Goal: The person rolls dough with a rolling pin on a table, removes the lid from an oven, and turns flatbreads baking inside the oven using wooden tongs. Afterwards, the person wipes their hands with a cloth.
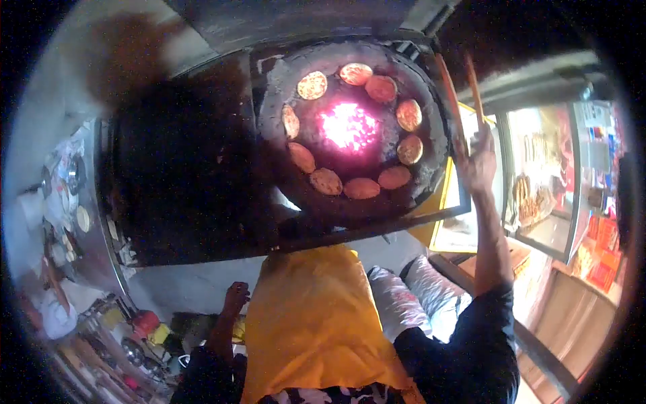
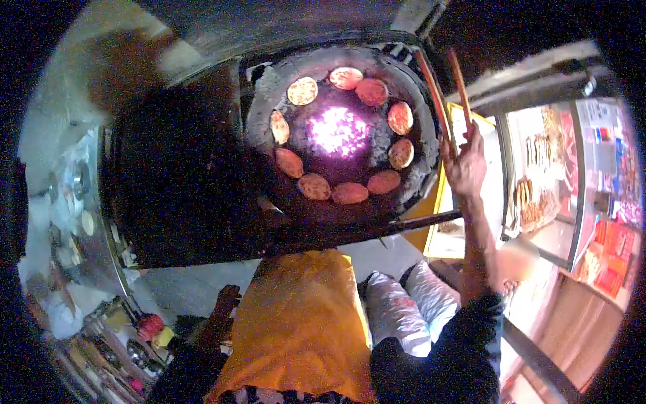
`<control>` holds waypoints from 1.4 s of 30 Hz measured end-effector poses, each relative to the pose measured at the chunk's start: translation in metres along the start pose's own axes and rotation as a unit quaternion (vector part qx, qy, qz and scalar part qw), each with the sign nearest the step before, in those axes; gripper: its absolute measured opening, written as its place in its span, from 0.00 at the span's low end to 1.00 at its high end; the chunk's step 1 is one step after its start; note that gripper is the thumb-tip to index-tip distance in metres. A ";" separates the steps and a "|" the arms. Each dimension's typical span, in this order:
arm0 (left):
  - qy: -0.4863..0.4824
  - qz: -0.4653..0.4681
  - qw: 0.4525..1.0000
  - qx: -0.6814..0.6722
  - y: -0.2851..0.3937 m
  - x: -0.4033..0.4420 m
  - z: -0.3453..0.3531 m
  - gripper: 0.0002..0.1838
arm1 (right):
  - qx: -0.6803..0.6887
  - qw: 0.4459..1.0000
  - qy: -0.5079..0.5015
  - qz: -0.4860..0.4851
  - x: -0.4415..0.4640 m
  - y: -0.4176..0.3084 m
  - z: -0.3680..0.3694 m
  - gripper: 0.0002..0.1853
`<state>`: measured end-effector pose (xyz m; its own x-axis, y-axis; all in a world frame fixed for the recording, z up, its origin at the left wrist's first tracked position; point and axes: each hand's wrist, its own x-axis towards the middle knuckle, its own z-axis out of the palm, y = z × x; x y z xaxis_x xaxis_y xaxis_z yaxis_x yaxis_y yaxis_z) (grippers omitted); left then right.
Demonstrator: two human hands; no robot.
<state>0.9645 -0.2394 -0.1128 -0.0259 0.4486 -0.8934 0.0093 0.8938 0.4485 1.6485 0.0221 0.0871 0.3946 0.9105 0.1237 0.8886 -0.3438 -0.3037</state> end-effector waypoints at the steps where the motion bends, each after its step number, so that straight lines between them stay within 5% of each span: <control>1: -0.010 0.015 0.999 0.036 -0.003 0.005 0.000 0.11 | 0.054 0.998 0.036 0.024 -0.031 0.004 -0.004 0.40; 4: -0.026 0.009 0.991 0.130 -0.009 0.026 -0.013 0.10 | 0.136 0.977 0.160 -0.017 -0.144 0.044 0.014 0.39; 6: -0.039 0.006 0.964 0.262 0.014 0.012 -0.002 0.08 | 0.051 0.994 0.099 0.014 -0.231 0.058 0.021 0.40; 8: -0.051 0.016 0.933 0.355 0.032 0.002 0.003 0.07 | 0.058 0.987 -0.065 0.133 -0.349 0.087 0.055 0.42; 10: -0.070 -0.017 0.987 0.142 0.030 0.004 -0.006 0.06 | 0.040 0.960 -0.193 0.197 -0.465 0.108 0.087 0.42; 11: -0.069 -0.018 0.986 0.150 0.037 0.001 -0.004 0.06 | 0.007 0.870 -0.326 0.370 -0.502 0.092 0.096 0.41; 12: -0.023 -0.065 0.980 0.186 0.051 -0.007 0.007 0.07 | 0.027 0.850 -0.366 0.377 -0.528 0.080 0.090 0.41; 13: 0.024 -0.111 0.969 0.220 0.061 -0.012 0.011 0.07 | 0.013 0.829 -0.466 0.308 -0.593 0.099 0.109 0.41; 15: 0.045 -0.112 0.973 0.195 0.062 -0.015 -0.007 0.08 | 0.067 0.833 -0.540 0.102 -0.663 0.112 0.126 0.16; 16: 0.064 -0.114 0.978 0.163 0.058 -0.015 -0.021 0.10 | 0.062 0.839 -0.522 -0.140 -0.662 0.105 0.114 0.11; 18: 0.108 -0.049 0.976 0.185 0.054 -0.004 -0.060 0.12 | 0.095 0.772 -0.548 0.307 -0.660 0.079 0.117 0.08; 19: 0.145 0.009 0.963 0.228 0.055 0.004 -0.085 0.13 | 0.095 0.773 -0.544 0.311 -0.655 0.077 0.118 0.08; 20: 0.196 0.071 0.934 0.288 0.058 0.011 -0.114 0.14 | 0.047 0.815 -0.552 0.170 -0.648 0.076 0.121 0.10; 24: 0.390 0.258 0.695 0.547 0.104 0.047 -0.243 0.18 | 0.051 0.891 -0.445 -0.069 -0.604 0.057 0.104 0.17; 26: 0.407 0.322 0.560 0.646 0.132 0.079 -0.318 0.21 | -0.059 0.871 -0.481 -0.076 -0.611 0.055 0.139 0.12; 27: 0.382 0.386 0.447 0.711 0.142 0.108 -0.373 0.22 | -0.061 0.829 -0.556 0.010 -0.604 0.052 0.150 0.16; 28: 0.408 0.336 0.575 0.625 0.171 0.106 -0.366 0.22 | -0.061 0.772 -0.624 0.101 -0.605 0.045 0.152 0.21; 30: 0.404 0.278 0.750 0.444 0.223 0.116 -0.367 0.22 | 0.092 0.836 -0.502 0.202 -0.609 0.022 0.133 0.21; 33: 0.326 0.230 0.882 0.252 0.287 0.150 -0.380 0.23 | 0.138 0.820 -0.470 0.298 -0.590 -0.020 0.109 0.21; 42: 0.236 0.178 0.940 0.169 0.356 0.216 -0.401 0.23 | 0.073 0.772 -0.494 0.394 -0.559 -0.091 0.055 0.24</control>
<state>0.5614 0.1740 -0.1348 -0.4007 0.7396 -0.5408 0.4172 0.6728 0.6110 1.3342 -0.4428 -0.0064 0.3641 0.1876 -0.9122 0.3990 -0.9165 -0.0292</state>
